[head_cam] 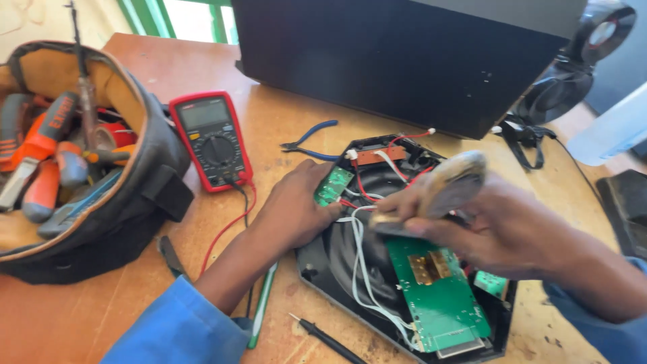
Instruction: Soldering components on a circuit board and cleaning it with liquid and a brush.
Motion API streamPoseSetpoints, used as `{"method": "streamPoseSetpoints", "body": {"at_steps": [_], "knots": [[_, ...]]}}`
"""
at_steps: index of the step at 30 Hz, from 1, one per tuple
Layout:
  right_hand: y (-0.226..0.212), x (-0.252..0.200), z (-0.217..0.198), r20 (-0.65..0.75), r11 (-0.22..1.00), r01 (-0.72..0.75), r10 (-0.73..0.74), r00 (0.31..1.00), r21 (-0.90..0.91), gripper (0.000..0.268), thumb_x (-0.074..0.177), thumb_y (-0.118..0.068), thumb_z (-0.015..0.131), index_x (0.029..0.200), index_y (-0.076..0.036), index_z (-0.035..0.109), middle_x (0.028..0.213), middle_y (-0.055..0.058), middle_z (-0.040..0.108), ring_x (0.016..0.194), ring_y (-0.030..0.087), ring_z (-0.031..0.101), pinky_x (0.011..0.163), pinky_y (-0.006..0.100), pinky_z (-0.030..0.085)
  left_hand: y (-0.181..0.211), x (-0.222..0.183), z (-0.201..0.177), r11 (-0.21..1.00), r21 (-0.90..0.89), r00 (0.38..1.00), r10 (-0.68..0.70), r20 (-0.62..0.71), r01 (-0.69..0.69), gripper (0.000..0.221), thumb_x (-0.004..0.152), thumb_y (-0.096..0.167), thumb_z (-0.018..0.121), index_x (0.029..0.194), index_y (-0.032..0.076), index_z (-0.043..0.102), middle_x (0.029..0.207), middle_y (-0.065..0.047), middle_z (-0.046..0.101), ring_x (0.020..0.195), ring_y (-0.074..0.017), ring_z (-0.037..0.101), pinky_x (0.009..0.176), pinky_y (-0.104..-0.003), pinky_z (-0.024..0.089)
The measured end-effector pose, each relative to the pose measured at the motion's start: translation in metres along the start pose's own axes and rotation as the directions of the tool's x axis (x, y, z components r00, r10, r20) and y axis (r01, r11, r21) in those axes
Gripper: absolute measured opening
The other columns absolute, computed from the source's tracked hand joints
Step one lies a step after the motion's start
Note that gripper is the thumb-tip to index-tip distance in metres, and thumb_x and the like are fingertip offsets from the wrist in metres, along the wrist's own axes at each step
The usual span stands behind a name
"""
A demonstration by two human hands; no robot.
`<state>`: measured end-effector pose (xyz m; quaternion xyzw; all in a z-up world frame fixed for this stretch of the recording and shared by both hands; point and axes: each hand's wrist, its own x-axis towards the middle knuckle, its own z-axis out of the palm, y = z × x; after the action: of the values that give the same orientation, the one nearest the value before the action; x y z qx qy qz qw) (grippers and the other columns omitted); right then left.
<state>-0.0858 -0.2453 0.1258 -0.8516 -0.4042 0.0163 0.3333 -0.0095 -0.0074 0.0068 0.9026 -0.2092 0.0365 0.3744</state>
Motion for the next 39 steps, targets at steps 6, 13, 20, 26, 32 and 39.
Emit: {"method": "streamPoseSetpoints", "body": {"at_steps": [6, 13, 20, 26, 32, 39], "knots": [[0.006, -0.003, 0.005, -0.147, 0.974, -0.200, 0.183, 0.972, -0.104, 0.018, 0.091, -0.026, 0.063, 0.099, -0.013, 0.074, 0.115, 0.002, 0.084, 0.110, 0.018, 0.080, 0.093, 0.035, 0.063, 0.005, -0.002, -0.005, 0.999, -0.030, 1.000, -0.017, 0.014, 0.017, 0.056, 0.077, 0.033, 0.067, 0.132, 0.020, 0.064, 0.110, -0.012, 0.064, 0.102, -0.0397, 0.065, 0.083, -0.049, 0.050], [0.018, -0.003, -0.017, 0.101, 0.948, -0.243, 0.226, 0.969, 0.203, 0.021, 0.087, -0.028, 0.071, 0.097, -0.010, 0.076, 0.108, 0.005, 0.090, 0.101, 0.016, 0.086, 0.083, 0.030, 0.069, -0.002, -0.001, 0.001, 1.000, -0.006, 1.000, 0.008, -0.008, -0.008, 0.066, 0.079, 0.035, 0.069, 0.142, 0.019, 0.059, 0.117, -0.012, 0.065, 0.109, -0.0369, 0.064, 0.090, -0.046, 0.049], [0.032, 0.015, -0.020, 0.171, 0.967, -0.254, 0.253, 0.952, -0.018, 0.035, 0.087, -0.041, 0.066, 0.106, -0.024, 0.090, 0.104, -0.008, 0.089, 0.090, 0.008, 0.082, 0.074, 0.025, 0.059, 0.002, 0.000, -0.001, 1.000, -0.022, 1.000, -0.001, 0.006, 0.001, 0.062, 0.078, 0.034, 0.068, 0.139, 0.022, 0.062, 0.109, -0.010, 0.064, 0.104, -0.0371, 0.066, 0.085, -0.047, 0.050], [0.040, 0.020, -0.037, 0.268, 0.978, -0.207, 0.190, 0.945, 0.037, 0.040, 0.088, -0.049, 0.060, 0.106, -0.023, 0.085, 0.090, -0.001, 0.083, 0.069, 0.012, 0.079, 0.051, 0.024, 0.061, -0.002, 0.000, 0.000, 1.000, -0.013, 1.000, 0.009, -0.003, -0.009, 0.068, 0.078, 0.032, 0.070, 0.144, 0.020, 0.058, 0.112, -0.011, 0.065, 0.105, -0.0357, 0.065, 0.088, -0.044, 0.049], [0.051, 0.016, -0.007, 0.041, 0.936, -0.268, 0.265, 0.963, 0.227, 0.028, 0.086, -0.036, 0.069, 0.096, -0.011, 0.073, 0.105, 0.007, 0.091, 0.084, 0.016, 0.087, 0.064, 0.028, 0.066, -0.002, -0.001, -0.001, 1.000, -0.018, 1.000, -0.019, 0.022, 0.019, 0.062, 0.077, 0.029, 0.069, 0.138, 0.019, 0.062, 0.111, -0.010, 0.065, 0.102, -0.0383, 0.065, 0.085, -0.047, 0.050], [0.031, -0.003, -0.011, -0.314, 0.843, -0.509, 0.442, 0.841, -0.176, 0.034, 0.091, -0.041, 0.059, 0.113, -0.025, 0.080, 0.087, 0.000, 0.080, 0.053, 0.013, 0.065, 0.045, 0.026, 0.046, 0.003, -0.001, -0.006, 1.000, -0.009, 1.000, -0.001, 0.023, 0.002, 0.066, 0.077, 0.031, 0.067, 0.141, 0.020, 0.059, 0.111, -0.010, 0.064, 0.102, -0.0361, 0.066, 0.086, -0.045, 0.049]]}}
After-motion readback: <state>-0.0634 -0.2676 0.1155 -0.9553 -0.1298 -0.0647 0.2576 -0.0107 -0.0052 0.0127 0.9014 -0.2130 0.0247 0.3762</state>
